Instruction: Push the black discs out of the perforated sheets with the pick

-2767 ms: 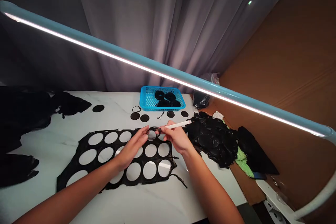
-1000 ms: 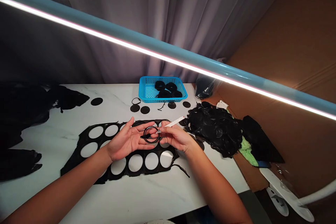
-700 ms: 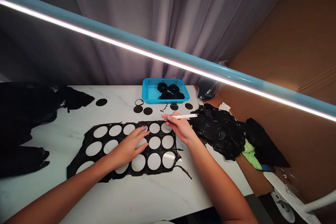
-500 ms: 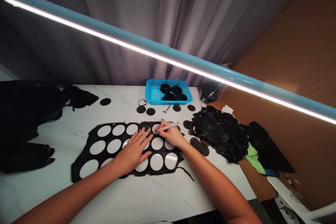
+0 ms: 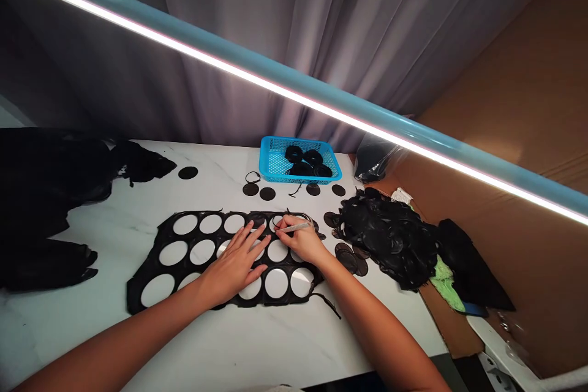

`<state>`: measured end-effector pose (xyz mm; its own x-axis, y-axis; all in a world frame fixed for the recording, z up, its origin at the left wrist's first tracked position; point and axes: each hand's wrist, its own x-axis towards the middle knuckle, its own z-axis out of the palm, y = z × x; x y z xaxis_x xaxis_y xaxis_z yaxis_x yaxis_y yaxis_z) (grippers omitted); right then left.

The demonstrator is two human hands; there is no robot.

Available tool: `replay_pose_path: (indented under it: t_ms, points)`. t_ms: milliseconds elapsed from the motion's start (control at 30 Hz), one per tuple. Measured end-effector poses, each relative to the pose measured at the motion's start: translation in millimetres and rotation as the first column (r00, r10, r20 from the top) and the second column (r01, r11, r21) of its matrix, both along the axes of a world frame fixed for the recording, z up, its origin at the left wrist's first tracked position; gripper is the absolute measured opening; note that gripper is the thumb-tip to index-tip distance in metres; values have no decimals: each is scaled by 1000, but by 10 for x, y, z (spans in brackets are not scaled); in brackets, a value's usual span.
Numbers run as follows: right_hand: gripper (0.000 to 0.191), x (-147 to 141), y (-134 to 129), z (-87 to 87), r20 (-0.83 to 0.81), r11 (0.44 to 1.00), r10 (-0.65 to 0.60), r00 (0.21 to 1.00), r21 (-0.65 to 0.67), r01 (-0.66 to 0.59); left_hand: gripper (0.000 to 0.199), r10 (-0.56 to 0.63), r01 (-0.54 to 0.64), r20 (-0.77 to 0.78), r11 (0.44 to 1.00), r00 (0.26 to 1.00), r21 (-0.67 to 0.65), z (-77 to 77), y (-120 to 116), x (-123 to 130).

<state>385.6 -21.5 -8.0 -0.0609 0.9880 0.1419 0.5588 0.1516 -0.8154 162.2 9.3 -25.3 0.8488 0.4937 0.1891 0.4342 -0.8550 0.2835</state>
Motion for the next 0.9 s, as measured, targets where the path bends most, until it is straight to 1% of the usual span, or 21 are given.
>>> replay_pose_path:
  t_ms: [67,100,167,233,267,300,333,367,400,433,467,500,533,567,600,633,667,700,733,800,900]
  points:
    - [15,-61,-45,-2,156,998,17,988,62,-27,55,9,-9,-13,1000,1000,11,-4,-4,4]
    - [14,-105,-70,1,256,995,31,966,86,-55,54,12,-12,-17,1000,1000,14,-3,-4,6]
    - [13,-189,-103,17,457,987,57,888,110,-120,54,9,-8,-18,1000,1000,15,1,-4,8]
    - [13,-192,-85,41,587,982,43,809,125,-142,54,5,-5,-15,1000,1000,14,5,-4,5]
    - [13,-139,-53,54,611,984,-4,791,145,-107,53,4,-4,-16,1000,1000,16,6,-4,0]
    - [13,-43,-8,69,611,983,-85,787,178,-32,53,2,-2,-19,1000,1000,18,7,-5,-6]
    - [14,91,42,85,587,973,-192,787,219,74,52,-1,1,-22,1000,1000,22,9,-5,-12]
    - [15,252,91,101,537,941,-326,778,265,212,52,-5,6,-22,1000,1000,26,12,-1,-18]
    - [16,424,130,116,468,887,-457,756,301,350,52,-11,12,-18,999,1000,32,17,8,-21]
    - [14,588,155,127,377,828,-558,740,321,460,52,-14,14,-13,999,1000,37,26,24,-21]
    - [14,727,162,135,261,785,-614,745,307,539,50,-6,6,-10,999,1000,42,39,50,-15]
    - [15,828,151,138,121,764,-634,764,252,595,47,13,-12,-13,999,1000,45,57,87,-3]
    - [19,883,122,137,-40,761,-631,775,166,628,43,40,-40,-19,998,999,47,78,133,15]
    - [23,892,81,132,-211,775,-607,766,55,629,37,69,-68,-29,996,997,49,103,187,39]
    - [28,861,31,126,-379,799,-573,726,-64,598,33,95,-93,-41,994,995,51,128,245,66]
    - [32,801,-23,120,-528,824,-541,655,-176,539,32,112,-110,-52,993,992,53,155,304,96]
    - [35,724,-75,116,-648,844,-515,561,-267,465,34,120,-117,-62,992,991,54,180,360,126]
    - [35,644,-123,115,-735,857,-498,460,-337,389,36,121,-118,-70,992,990,55,203,410,154]
    - [34,571,-164,118,-793,864,-490,362,-388,321,37,120,-116,-80,992,990,55,224,452,179]
    - [29,473,-224,134,-847,861,-497,188,-455,225,39,115,-110,-97,993,989,52,258,511,218]
    - [17,463,-288,186,-856,848,-516,-13,-513,130,40,103,-99,-109,994,989,39,279,556,252]
